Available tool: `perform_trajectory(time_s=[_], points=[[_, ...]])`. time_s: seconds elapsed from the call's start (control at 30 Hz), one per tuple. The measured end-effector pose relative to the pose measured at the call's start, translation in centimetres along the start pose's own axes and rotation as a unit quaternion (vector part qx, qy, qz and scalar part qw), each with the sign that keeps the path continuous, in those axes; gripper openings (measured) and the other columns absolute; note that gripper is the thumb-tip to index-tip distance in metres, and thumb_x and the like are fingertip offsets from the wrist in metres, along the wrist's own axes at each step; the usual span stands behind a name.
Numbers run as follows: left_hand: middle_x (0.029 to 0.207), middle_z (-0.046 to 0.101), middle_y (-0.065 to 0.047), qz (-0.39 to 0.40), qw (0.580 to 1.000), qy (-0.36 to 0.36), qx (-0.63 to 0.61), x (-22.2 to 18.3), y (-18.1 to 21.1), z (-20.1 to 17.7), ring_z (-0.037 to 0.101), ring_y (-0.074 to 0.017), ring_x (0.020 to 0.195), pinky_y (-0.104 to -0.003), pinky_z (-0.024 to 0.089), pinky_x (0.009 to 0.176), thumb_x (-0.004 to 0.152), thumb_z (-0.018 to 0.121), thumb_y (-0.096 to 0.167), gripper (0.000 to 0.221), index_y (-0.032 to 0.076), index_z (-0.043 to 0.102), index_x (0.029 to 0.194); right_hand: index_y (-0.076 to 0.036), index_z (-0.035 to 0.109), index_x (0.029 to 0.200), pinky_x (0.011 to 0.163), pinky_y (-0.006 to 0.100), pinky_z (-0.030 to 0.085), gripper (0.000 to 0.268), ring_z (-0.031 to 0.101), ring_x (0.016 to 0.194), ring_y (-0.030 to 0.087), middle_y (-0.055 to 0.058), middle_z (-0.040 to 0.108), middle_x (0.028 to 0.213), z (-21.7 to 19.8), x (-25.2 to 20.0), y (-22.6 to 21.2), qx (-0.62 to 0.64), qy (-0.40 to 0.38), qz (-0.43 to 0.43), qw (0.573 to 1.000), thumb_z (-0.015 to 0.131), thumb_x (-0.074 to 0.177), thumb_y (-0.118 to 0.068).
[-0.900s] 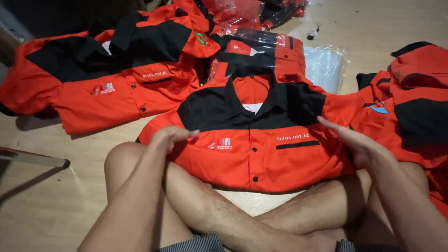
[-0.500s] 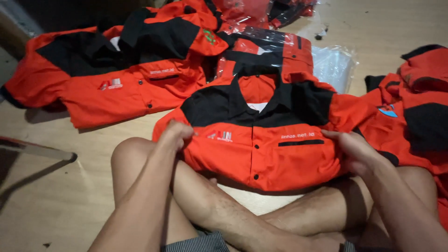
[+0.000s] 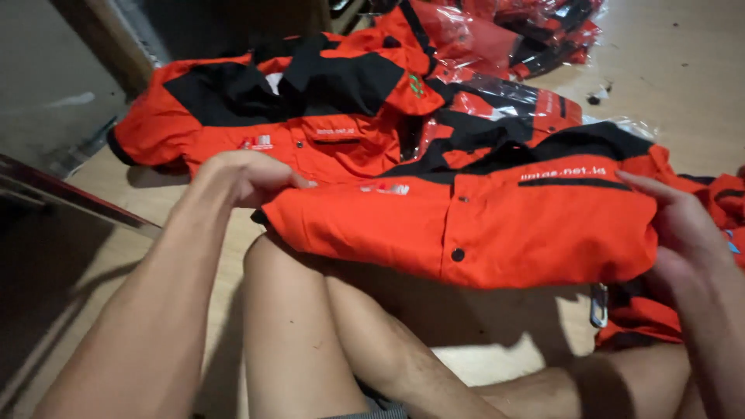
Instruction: The person is sitting on the floor and buttoning up a red and black shirt.
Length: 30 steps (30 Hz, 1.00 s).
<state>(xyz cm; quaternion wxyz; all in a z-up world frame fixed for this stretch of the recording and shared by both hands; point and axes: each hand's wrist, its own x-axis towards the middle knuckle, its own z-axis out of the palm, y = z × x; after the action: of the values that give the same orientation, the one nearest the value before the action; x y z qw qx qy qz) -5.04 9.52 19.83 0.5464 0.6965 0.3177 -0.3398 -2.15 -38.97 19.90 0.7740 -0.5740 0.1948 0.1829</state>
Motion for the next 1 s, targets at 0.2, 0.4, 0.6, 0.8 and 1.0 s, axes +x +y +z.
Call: perform_trajectory(time_s=[0.2,0.4,0.6,0.8,1.0], points=[[0.117,0.074,-0.019,0.141,0.965,0.114,-0.189,-2.2,-3.4,-3.1,0.072,-0.0331,0.106,-0.044,0.06,0.093,0.091,0.058,-0.009,0.029,0.003,0.065,0.117,-0.026,0.067,0.106,0.099,0.021,0.058,0.016,0.072,0.103,0.006,-0.01,0.075,0.111,5.4,1.4,-0.2,-0.024,-0.021,0.001,0.999,0.064,0.091,-0.028],[0.114,0.075,-0.019,0.249,0.9,0.165,-0.319,-1.8,-6.7,-5.0,0.074,-0.0305,0.101,-0.043,0.062,0.089,0.082,0.062,-0.012,0.037,0.003,0.069,0.115,-0.023,0.066,0.096,0.085,0.02,0.057,0.01,0.071,0.091,0.008,-0.01,0.075,0.098,12.3,2.9,1.4,-0.045,-0.058,0.018,0.997,0.067,0.086,-0.023],[0.112,0.077,-0.01,0.323,0.841,0.316,-0.297,1.0,-7.6,-11.7,0.075,-0.0234,0.096,-0.037,0.065,0.087,0.077,0.066,-0.013,0.05,0.01,0.067,0.121,-0.02,0.067,0.088,0.079,0.027,0.063,0.016,0.073,0.081,0.012,-0.006,0.075,0.089,19.6,7.9,1.6,-0.061,-0.111,-0.056,0.99,0.066,0.075,-0.011],[0.111,0.078,-0.003,0.474,0.701,0.399,-0.353,-9.0,-3.0,-16.8,0.08,-0.0148,0.097,-0.028,0.074,0.086,0.089,0.055,-0.013,0.045,0.015,0.067,0.123,-0.018,0.054,0.064,0.067,0.026,0.053,0.024,0.058,0.07,0.012,-0.004,0.057,0.068,27.7,12.2,-5.7,0.044,-0.185,-0.246,0.95,0.071,0.069,-0.001],[0.097,0.08,-0.002,0.504,0.655,0.456,-0.329,2.4,-3.6,-26.0,0.076,-0.0159,0.08,-0.034,0.067,0.07,0.072,0.062,-0.004,0.038,0.019,0.068,0.102,-0.022,0.068,0.087,0.066,0.029,0.069,0.012,0.073,0.07,0.011,-0.006,0.073,0.079,34.7,17.3,-6.2,-0.1,-0.105,-0.212,0.967,0.076,0.079,-0.017]])
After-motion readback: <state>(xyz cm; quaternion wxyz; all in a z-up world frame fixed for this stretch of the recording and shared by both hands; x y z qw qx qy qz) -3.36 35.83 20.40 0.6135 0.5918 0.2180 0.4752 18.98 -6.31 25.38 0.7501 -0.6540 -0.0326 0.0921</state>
